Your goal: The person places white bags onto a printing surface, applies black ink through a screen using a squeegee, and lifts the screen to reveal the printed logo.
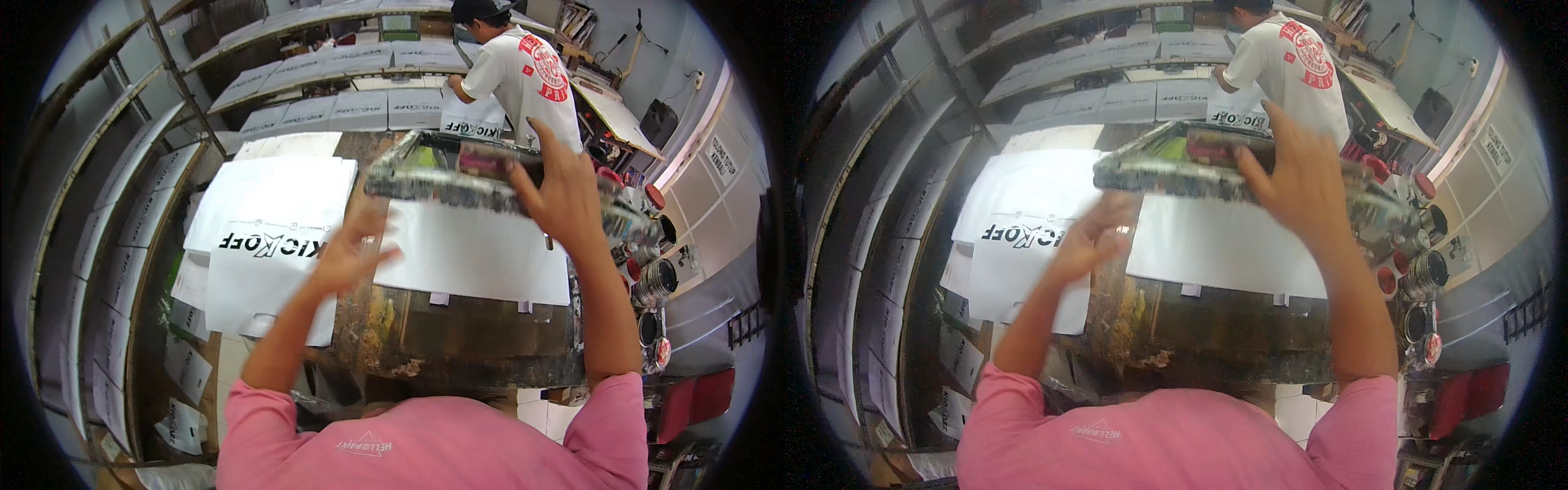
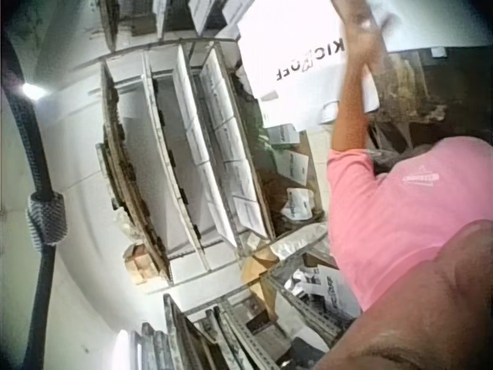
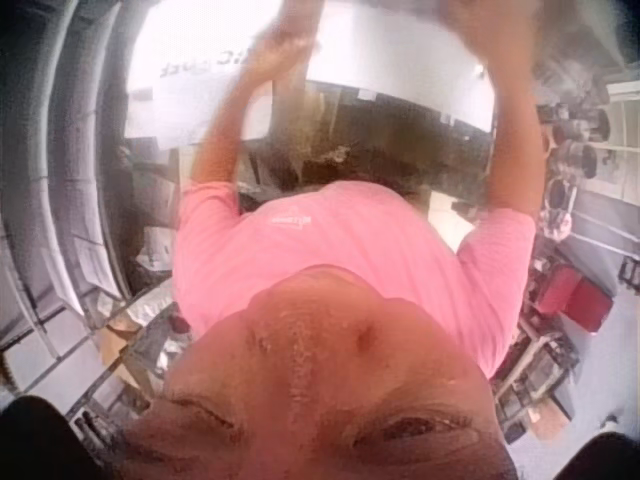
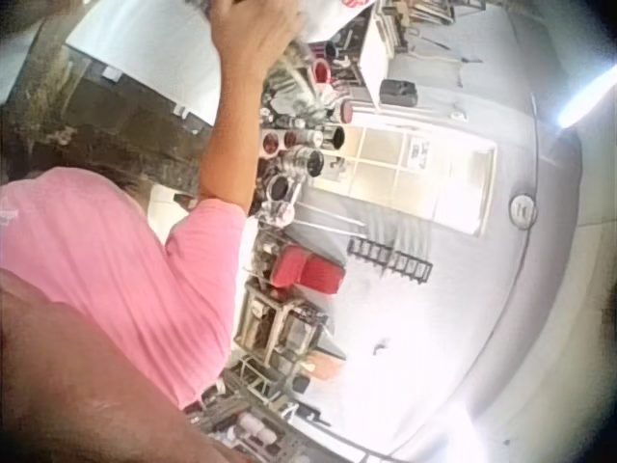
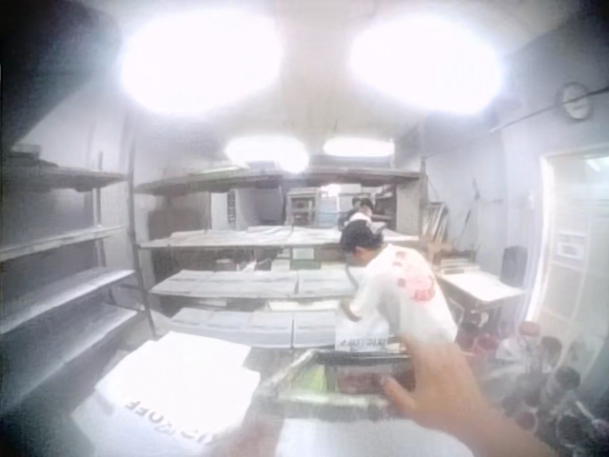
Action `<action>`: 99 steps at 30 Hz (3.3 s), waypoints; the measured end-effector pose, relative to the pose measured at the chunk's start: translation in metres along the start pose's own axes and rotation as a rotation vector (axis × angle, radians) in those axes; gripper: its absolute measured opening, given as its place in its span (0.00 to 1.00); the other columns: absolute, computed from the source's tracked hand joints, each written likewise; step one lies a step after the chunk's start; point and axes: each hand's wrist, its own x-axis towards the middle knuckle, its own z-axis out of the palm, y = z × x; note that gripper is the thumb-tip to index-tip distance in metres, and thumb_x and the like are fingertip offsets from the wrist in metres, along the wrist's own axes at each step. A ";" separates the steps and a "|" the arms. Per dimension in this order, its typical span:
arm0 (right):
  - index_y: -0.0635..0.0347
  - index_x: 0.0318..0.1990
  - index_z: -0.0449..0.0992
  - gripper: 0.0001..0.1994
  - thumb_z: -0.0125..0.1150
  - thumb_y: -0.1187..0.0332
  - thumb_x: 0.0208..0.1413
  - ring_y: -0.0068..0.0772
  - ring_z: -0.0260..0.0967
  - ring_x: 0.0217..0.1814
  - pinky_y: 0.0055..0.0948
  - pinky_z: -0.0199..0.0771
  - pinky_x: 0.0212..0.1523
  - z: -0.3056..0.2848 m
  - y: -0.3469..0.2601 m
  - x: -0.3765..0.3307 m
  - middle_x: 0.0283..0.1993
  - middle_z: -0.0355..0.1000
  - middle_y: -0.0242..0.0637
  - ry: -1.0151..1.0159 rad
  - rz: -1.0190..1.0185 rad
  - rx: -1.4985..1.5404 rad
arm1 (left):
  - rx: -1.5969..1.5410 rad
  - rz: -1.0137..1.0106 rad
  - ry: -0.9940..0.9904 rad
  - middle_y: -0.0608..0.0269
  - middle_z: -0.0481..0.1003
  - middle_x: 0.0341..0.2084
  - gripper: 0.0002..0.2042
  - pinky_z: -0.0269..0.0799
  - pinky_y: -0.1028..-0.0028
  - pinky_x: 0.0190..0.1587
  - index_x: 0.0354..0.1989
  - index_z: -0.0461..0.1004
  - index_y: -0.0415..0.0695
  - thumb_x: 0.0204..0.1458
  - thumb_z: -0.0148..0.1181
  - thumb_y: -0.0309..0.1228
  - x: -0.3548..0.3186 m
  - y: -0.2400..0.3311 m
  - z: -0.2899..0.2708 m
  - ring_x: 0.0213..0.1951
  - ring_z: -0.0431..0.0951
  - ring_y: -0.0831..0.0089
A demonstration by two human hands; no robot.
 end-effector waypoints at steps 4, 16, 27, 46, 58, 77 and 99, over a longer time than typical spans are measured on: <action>0.62 0.62 0.72 0.27 0.67 0.59 0.57 0.56 0.70 0.54 0.53 0.67 0.58 0.012 0.013 -0.060 0.50 0.72 0.49 -0.501 -0.142 0.112 | -1.081 -0.006 0.127 0.45 0.67 0.67 0.40 0.62 0.51 0.73 0.75 0.54 0.44 0.65 0.51 0.61 -0.064 -0.009 0.102 0.69 0.67 0.52; 0.46 0.57 0.77 0.17 0.62 0.61 0.62 0.52 0.75 0.49 0.51 0.76 0.48 0.301 0.167 -0.007 0.44 0.78 0.41 -0.335 -0.131 0.166 | -0.994 -0.642 0.406 0.45 0.71 0.61 0.41 0.64 0.48 0.71 0.70 0.61 0.39 0.67 0.34 0.67 -0.108 -0.097 0.146 0.63 0.73 0.53; 0.50 0.45 0.79 0.21 0.64 0.44 0.58 0.45 0.75 0.46 0.45 0.79 0.39 0.330 0.150 -0.024 0.39 0.74 0.37 -0.275 -0.109 -0.018 | -0.925 -0.724 0.450 0.45 0.71 0.63 0.42 0.67 0.44 0.68 0.71 0.59 0.39 0.68 0.31 0.66 -0.105 -0.093 0.145 0.63 0.74 0.51; 0.60 0.43 0.75 0.21 0.66 0.49 0.59 0.48 0.74 0.44 0.44 0.79 0.40 0.110 0.011 -0.174 0.40 0.73 0.43 -0.608 0.021 0.170 | -0.970 -0.517 0.391 0.46 0.74 0.57 0.37 0.68 0.46 0.68 0.66 0.63 0.38 0.69 0.39 0.63 -0.110 -0.101 0.149 0.59 0.76 0.52; 0.56 0.39 0.77 0.17 0.63 0.51 0.56 0.43 0.70 0.46 0.54 0.60 0.57 0.024 -0.008 -0.085 0.37 0.72 0.39 -0.036 -0.024 -0.061 | -0.689 0.111 0.120 0.39 0.62 0.70 0.45 0.53 0.40 0.73 0.74 0.57 0.43 0.59 0.53 0.67 -0.059 -0.032 0.112 0.74 0.56 0.38; 0.62 0.40 0.81 0.18 0.57 0.54 0.61 0.58 0.75 0.39 0.46 0.70 0.46 -0.006 0.028 0.065 0.35 0.77 0.51 0.099 -0.156 -0.024 | 1.189 -0.303 0.190 0.43 0.53 0.76 0.53 0.12 0.22 0.66 0.73 0.60 0.33 0.57 0.46 0.73 -0.035 -0.099 0.152 0.79 0.39 0.43; 0.65 0.40 0.82 0.23 0.57 0.49 0.60 0.54 0.75 0.40 0.46 0.66 0.48 -0.004 0.022 0.046 0.37 0.80 0.50 0.126 -0.038 -0.051 | 0.746 -0.311 0.996 0.49 0.83 0.50 0.22 0.75 0.72 0.52 0.57 0.81 0.38 0.52 0.62 0.26 -0.079 -0.048 -0.156 0.50 0.83 0.68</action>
